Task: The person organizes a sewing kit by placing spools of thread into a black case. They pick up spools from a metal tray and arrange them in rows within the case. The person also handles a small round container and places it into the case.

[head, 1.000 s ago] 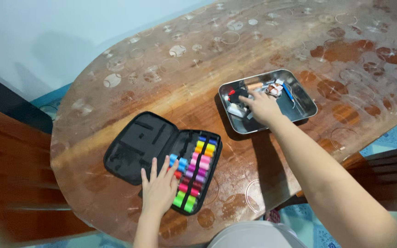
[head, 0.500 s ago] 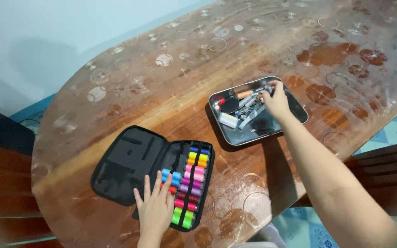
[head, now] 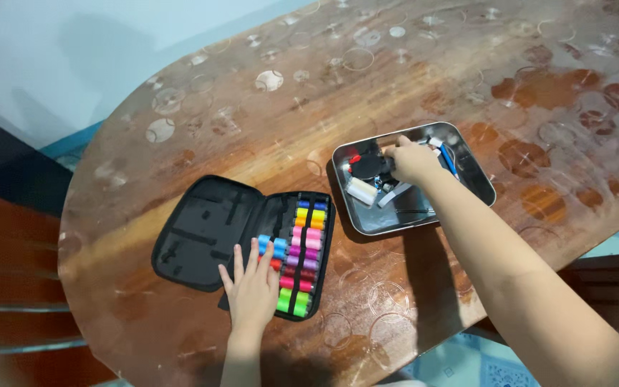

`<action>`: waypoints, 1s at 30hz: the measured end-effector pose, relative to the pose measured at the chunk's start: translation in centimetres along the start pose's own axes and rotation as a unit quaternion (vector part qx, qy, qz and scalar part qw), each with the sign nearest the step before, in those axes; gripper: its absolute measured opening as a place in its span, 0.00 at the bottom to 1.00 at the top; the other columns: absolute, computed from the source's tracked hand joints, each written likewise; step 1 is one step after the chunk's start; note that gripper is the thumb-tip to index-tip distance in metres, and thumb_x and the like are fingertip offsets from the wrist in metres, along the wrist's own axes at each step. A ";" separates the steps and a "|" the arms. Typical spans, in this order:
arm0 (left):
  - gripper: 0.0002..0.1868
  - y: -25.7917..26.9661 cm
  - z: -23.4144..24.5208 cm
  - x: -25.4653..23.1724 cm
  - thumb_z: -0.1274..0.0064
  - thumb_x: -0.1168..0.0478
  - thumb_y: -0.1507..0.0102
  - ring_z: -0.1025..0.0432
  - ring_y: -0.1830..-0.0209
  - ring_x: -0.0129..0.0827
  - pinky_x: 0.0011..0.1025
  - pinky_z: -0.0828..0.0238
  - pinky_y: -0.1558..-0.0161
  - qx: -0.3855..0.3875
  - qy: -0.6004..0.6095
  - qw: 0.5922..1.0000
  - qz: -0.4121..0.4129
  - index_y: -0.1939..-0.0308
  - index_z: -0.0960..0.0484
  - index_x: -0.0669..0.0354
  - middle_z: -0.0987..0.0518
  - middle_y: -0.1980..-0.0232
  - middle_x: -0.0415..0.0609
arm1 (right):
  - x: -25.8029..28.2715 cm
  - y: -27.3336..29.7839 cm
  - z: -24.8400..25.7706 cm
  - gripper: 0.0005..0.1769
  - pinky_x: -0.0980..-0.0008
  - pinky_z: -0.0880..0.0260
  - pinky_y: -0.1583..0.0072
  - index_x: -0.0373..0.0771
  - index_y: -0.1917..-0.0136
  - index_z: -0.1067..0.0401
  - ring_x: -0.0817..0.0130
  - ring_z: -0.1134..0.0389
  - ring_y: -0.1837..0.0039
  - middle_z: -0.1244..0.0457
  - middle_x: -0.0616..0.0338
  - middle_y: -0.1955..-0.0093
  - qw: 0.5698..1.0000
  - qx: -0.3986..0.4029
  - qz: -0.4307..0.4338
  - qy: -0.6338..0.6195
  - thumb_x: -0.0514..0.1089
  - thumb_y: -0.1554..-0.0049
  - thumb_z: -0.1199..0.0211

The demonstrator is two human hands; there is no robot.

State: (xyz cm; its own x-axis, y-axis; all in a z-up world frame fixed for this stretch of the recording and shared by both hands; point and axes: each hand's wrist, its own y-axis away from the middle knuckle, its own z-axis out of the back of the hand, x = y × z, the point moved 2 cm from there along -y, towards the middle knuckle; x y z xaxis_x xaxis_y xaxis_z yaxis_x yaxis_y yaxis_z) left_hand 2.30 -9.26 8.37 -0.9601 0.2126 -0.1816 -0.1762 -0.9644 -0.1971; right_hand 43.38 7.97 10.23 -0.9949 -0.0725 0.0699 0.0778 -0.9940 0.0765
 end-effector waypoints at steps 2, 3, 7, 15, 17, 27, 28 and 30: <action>0.28 0.1 0.2 -0.1 0.55 0.53 0.36 0.51 0.20 0.53 0.69 0.63 0.29 0.001 0.006 1.000 -0.004 0.29 0.29 0.40 0.38 0.22 0.47 | -0.1 0.0 0.8 0.34 0.53 0.31 0.38 0.57 0.35 0.26 0.52 0.33 0.36 0.38 0.52 0.37 0.998 0.023 0.026 0.043 0.46 0.56 0.26; 0.28 0.0 0.3 -0.1 0.55 0.53 0.35 0.51 0.20 0.53 0.69 0.63 0.29 0.001 0.009 1.000 -0.007 0.29 0.29 0.40 0.38 0.22 0.48 | -0.1 0.0 1.3 0.34 0.53 0.31 0.38 0.56 0.36 0.26 0.52 0.33 0.36 0.37 0.53 0.38 0.998 0.011 0.055 0.037 0.46 0.57 0.26; 0.29 0.1 0.4 0.0 0.55 0.53 0.36 0.52 0.20 0.54 0.68 0.63 0.29 0.006 -0.005 1.000 -0.011 0.29 0.30 0.40 0.38 0.22 0.49 | -1.8 0.5 3.4 0.27 0.54 0.30 0.39 0.49 0.42 0.24 0.54 0.31 0.38 0.32 0.56 0.43 0.994 -0.018 0.110 0.020 0.46 0.57 0.26; 0.28 -0.1 0.1 -0.2 0.56 0.53 0.35 0.54 0.19 0.53 0.68 0.66 0.28 0.026 -0.004 1.000 0.001 0.28 0.31 0.40 0.40 0.21 0.47 | -3.6 5.3 4.5 0.24 0.63 0.29 0.45 0.45 0.46 0.22 0.62 0.27 0.49 0.28 0.55 0.53 0.942 -0.116 0.005 -0.316 0.49 0.56 0.25; 0.28 -0.2 0.0 -0.2 0.56 0.53 0.35 0.54 0.20 0.53 0.68 0.67 0.29 0.033 -0.007 0.999 0.001 0.28 0.31 0.40 0.40 0.21 0.48 | -3.1 6.1 3.5 0.23 0.64 0.29 0.45 0.46 0.45 0.21 0.63 0.27 0.48 0.29 0.54 0.53 0.947 -0.101 0.010 -0.304 0.49 0.55 0.25; 0.28 -0.1 -0.1 -0.3 0.58 0.53 0.34 0.55 0.19 0.53 0.66 0.67 0.27 0.031 0.000 0.999 0.016 0.28 0.30 0.39 0.41 0.21 0.47 | -4.0 7.2 1.0 0.27 0.61 0.29 0.43 0.49 0.41 0.21 0.54 0.27 0.48 0.28 0.50 0.51 0.967 -0.024 -0.020 -0.252 0.54 0.54 0.28; 0.28 -0.1 -0.1 -0.3 0.58 0.53 0.34 0.55 0.19 0.53 0.66 0.67 0.27 0.036 -0.003 0.999 0.017 0.28 0.30 0.39 0.41 0.21 0.47 | -4.2 7.5 1.0 0.27 0.61 0.29 0.42 0.47 0.41 0.21 0.53 0.27 0.47 0.28 0.49 0.51 0.968 -0.019 -0.030 -0.248 0.55 0.53 0.28; 0.28 -0.2 0.0 -0.3 0.58 0.53 0.34 0.55 0.19 0.53 0.66 0.68 0.28 0.044 -0.009 0.999 0.019 0.28 0.31 0.39 0.41 0.20 0.47 | -4.0 8.2 1.1 0.26 0.62 0.30 0.43 0.45 0.41 0.21 0.55 0.27 0.48 0.27 0.49 0.52 0.948 0.010 -0.039 -0.315 0.55 0.50 0.29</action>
State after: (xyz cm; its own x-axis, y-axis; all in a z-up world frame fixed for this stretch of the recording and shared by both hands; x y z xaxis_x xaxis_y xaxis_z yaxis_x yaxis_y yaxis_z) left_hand 2.66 -9.13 8.42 -0.9704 0.1727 -0.1690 -0.1565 -0.9821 -0.1048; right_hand 48.02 0.22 11.70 -0.7624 0.0709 0.6432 0.0128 -0.9921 0.1246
